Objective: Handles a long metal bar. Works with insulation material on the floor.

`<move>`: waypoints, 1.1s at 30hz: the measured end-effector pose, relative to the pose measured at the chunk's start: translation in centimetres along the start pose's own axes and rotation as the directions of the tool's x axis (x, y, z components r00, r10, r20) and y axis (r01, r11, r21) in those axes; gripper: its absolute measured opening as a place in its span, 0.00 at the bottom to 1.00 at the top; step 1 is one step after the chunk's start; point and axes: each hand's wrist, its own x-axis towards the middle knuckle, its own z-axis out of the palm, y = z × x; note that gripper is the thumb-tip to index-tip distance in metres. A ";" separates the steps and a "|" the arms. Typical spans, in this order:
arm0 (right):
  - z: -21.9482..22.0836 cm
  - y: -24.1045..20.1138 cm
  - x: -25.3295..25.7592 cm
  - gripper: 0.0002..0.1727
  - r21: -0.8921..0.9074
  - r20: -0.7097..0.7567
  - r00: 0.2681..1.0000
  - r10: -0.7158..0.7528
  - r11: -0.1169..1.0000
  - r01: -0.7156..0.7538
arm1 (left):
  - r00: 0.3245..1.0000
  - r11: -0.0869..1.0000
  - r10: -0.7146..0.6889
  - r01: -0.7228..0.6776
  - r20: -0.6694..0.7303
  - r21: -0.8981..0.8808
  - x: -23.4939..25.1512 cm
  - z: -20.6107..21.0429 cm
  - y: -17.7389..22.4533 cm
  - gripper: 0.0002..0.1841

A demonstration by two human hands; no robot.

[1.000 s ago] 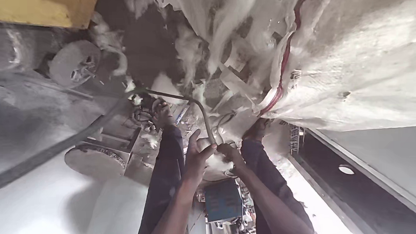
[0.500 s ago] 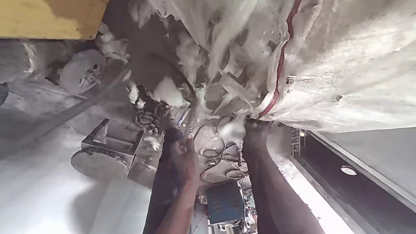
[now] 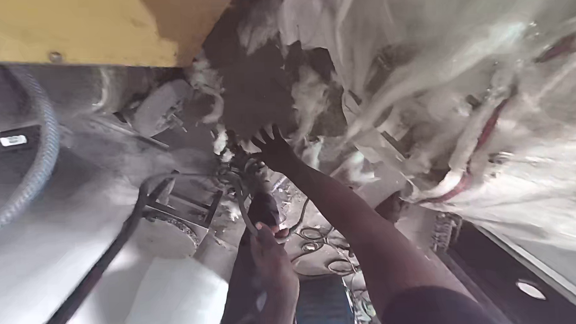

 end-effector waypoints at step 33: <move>-11.5 -0.3 19.7 0.27 0.451 -0.471 0.802 0.367 0.882 -0.139 | 0.994 0.996 0.080 -0.083 0.073 0.034 1.7 -1.7 5.9 0.17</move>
